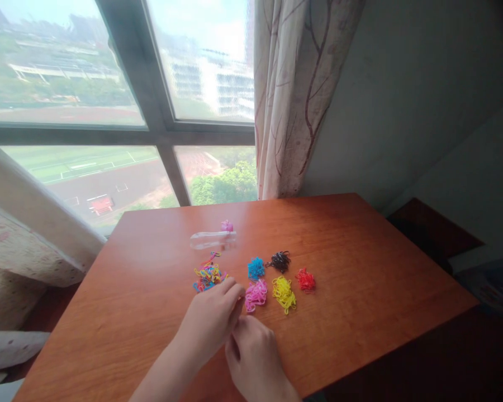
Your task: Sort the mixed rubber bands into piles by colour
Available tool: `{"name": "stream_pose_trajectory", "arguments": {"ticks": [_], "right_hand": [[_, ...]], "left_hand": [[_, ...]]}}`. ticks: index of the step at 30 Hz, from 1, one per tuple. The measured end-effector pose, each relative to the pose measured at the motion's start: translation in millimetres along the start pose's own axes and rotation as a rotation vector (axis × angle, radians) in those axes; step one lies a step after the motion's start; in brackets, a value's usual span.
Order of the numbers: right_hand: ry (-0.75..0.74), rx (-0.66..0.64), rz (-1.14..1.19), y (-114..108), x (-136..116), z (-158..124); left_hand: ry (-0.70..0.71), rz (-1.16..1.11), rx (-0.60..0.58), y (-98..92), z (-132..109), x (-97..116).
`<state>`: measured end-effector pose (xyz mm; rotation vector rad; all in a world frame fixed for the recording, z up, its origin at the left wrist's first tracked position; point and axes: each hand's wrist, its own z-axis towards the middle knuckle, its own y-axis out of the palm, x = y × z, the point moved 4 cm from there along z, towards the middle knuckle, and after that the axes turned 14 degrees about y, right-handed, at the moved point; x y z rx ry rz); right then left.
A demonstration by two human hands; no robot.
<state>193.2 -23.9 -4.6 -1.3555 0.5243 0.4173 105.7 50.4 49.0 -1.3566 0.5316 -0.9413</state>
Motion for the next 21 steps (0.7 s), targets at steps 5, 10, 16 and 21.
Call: {"name": "stream_pose_trajectory", "arguments": {"ticks": [5, 10, 16, 21], "right_hand": [[-0.014, -0.015, 0.022, 1, 2, -3], [-0.013, -0.032, 0.039, -3, -1, -3], [-0.007, -0.030, 0.045, -9, -5, -2], [0.000, 0.005, 0.019, -7, -6, 0]], "left_hand": [[0.040, -0.046, -0.132, 8.2, 21, -1], [0.008, -0.085, -0.086, 9.3, 13, -9], [-0.116, -0.117, 0.109, -8.4, -25, -38], [-0.248, -0.140, 0.197, -12.7, -61, -54]]}}
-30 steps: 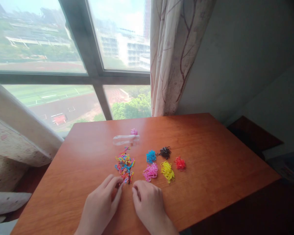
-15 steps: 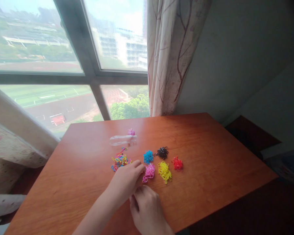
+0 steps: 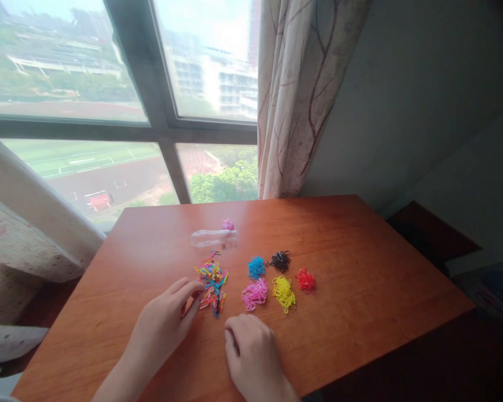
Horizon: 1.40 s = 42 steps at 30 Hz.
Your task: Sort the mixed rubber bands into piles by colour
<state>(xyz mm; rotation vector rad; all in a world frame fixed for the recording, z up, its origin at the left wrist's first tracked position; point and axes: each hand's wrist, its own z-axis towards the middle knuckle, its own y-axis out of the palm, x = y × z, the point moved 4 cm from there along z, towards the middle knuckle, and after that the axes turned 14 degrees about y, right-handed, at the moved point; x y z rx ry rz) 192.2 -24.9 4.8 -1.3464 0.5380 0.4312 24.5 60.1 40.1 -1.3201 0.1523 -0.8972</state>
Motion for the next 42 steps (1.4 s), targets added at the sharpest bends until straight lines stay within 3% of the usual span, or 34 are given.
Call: {"name": "stream_pose_trajectory", "arguments": {"ticks": [4, 8, 14, 24, 33, 42], "right_hand": [[0.070, 0.020, -0.038, 5, -1, 4], [0.130, 0.017, -0.122, 10, -7, 11], [0.143, 0.015, -0.171, 16, -15, 22], [0.142, 0.030, -0.117, 16, -19, 24], [0.138, 0.041, -0.149, 20, -16, 24], [0.132, 0.036, -0.038, 19, -13, 25]], "left_hand": [[-0.061, -0.024, 0.054, 6.0, -20, -6], [-0.041, -0.089, 0.059, 16.9, -28, 1], [0.018, -0.097, -0.013, 26.3, -26, 14], [0.011, -0.089, 0.023, 22.0, -25, 15], [0.012, -0.099, -0.044, 27.3, -26, 15], [0.053, -0.076, 0.010, 29.4, -28, 14]]}}
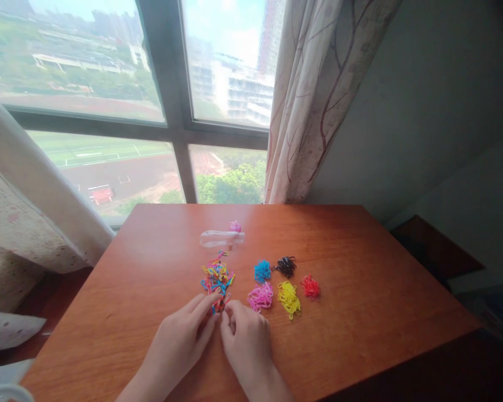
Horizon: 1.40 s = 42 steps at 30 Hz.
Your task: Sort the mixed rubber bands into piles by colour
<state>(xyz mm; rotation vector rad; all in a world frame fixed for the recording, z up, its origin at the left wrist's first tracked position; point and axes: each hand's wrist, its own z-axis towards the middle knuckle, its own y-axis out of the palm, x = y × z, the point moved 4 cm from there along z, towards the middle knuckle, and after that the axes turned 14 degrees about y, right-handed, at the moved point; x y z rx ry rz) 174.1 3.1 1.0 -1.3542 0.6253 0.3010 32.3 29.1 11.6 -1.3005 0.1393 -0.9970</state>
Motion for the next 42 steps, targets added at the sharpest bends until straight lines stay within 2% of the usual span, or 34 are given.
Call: {"name": "stream_pose_trajectory", "arguments": {"ticks": [5, 15, 28, 37, 40, 42], "right_hand": [[-0.027, -0.020, 0.075, -2, 0, 0], [-0.007, -0.027, 0.028, -1, 0, -3], [-0.017, -0.028, -0.003, -1, -2, -1], [0.037, -0.046, 0.196, -1, 1, -1], [0.038, -0.040, 0.288, -11, 4, 1], [0.043, 0.009, 0.302, -26, 12, 8]], "left_hand": [[0.053, 0.002, -0.028, 2.4, 0, 1], [-0.081, 0.046, -0.051, -0.7, -1, -7], [-0.086, 0.042, -0.073, -1.2, -1, -7], [-0.089, 0.040, -0.105, 1.4, -2, -10], [-0.081, 0.042, -0.103, 0.7, -2, -9], [-0.082, 0.051, -0.096, -0.4, -1, -9]]}}
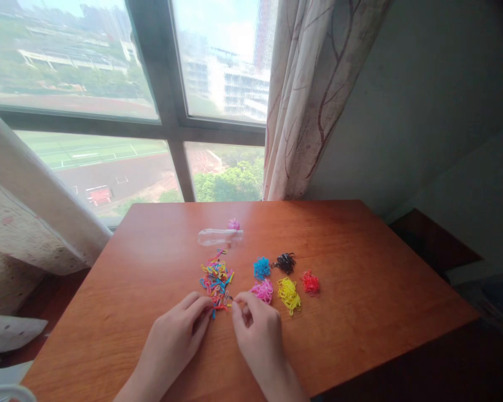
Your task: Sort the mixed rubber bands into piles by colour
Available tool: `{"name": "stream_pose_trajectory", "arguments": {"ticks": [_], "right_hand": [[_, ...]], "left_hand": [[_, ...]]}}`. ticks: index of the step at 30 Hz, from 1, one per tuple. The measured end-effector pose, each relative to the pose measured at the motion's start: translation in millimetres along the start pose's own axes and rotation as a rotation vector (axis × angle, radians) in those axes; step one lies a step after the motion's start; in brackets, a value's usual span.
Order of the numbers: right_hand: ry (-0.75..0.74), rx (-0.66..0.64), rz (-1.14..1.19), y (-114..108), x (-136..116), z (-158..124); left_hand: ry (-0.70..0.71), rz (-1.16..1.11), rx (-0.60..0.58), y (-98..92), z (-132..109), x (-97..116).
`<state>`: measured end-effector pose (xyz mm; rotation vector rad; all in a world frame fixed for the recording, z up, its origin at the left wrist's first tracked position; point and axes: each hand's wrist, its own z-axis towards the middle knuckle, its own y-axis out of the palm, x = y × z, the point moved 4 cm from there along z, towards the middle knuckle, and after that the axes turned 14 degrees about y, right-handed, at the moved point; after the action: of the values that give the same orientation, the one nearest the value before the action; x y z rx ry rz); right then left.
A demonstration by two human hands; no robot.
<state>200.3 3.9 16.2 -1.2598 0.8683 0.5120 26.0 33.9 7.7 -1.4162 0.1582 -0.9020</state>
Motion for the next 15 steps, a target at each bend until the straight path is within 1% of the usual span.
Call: {"name": "stream_pose_trajectory", "arguments": {"ticks": [3, 5, 7, 10, 12, 15], "right_hand": [[0.044, 0.125, -0.060, -40, 12, 25], [0.072, 0.178, -0.180, -66, 22, 45], [0.134, 0.197, -0.357, -84, 34, 63], [0.219, 0.184, -0.545, -94, 46, 81], [0.245, 0.178, -0.589, -92, 50, 86], [0.249, 0.178, -0.596, -88, 51, 87]], "left_hand": [[0.008, 0.010, 0.015, -1.4, 0, 1], [0.019, 0.009, 0.021, -1.8, 1, 2], [0.023, 0.009, 0.025, -2.2, 1, 3], [0.019, 0.010, 0.031, -4.0, 1, 4], [0.018, 0.009, 0.032, -5.7, 2, 5], [0.021, 0.004, 0.029, -7.1, 2, 6]]}}
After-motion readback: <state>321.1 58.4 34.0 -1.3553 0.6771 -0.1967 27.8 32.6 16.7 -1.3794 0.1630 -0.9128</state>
